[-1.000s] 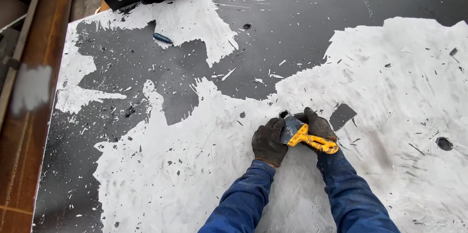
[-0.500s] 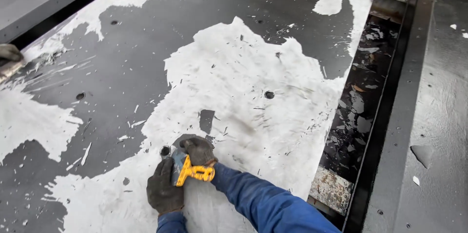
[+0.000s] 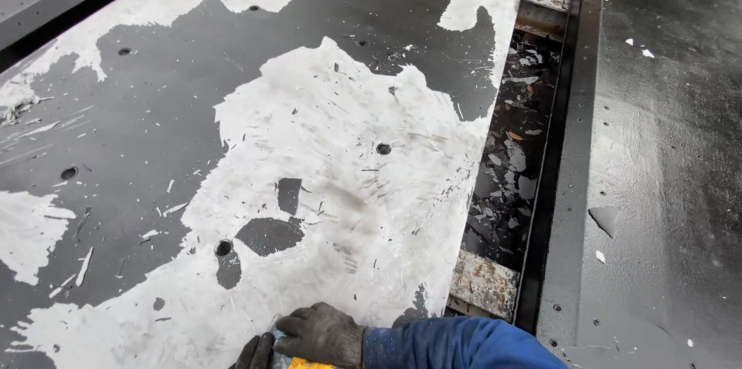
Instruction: Scraping old paint or coating from a large metal surface using a hand scraper.
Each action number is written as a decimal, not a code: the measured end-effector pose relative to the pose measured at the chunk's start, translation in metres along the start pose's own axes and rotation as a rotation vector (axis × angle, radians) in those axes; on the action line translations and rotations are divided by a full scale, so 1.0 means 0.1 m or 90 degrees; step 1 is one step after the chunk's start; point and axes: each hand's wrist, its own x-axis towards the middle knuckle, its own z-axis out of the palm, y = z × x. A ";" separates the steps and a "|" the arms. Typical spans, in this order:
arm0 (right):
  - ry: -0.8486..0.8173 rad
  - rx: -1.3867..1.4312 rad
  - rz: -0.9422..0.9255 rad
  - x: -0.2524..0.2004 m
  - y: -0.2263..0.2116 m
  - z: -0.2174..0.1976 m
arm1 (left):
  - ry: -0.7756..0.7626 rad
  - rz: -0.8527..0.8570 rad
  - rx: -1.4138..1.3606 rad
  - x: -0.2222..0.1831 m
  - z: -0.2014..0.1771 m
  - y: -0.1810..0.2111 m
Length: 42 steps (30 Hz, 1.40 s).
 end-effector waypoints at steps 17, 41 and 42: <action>0.088 -0.373 -0.308 1.29 0.85 0.01 | 0.112 -0.117 0.304 0.39 -1.70 1.88; 0.103 -0.082 -0.227 1.42 0.31 -0.37 | -0.048 -0.352 0.034 0.94 -2.21 2.09; 0.094 -0.076 -0.215 1.36 0.39 -0.28 | -0.063 -0.360 0.031 1.01 -2.12 1.96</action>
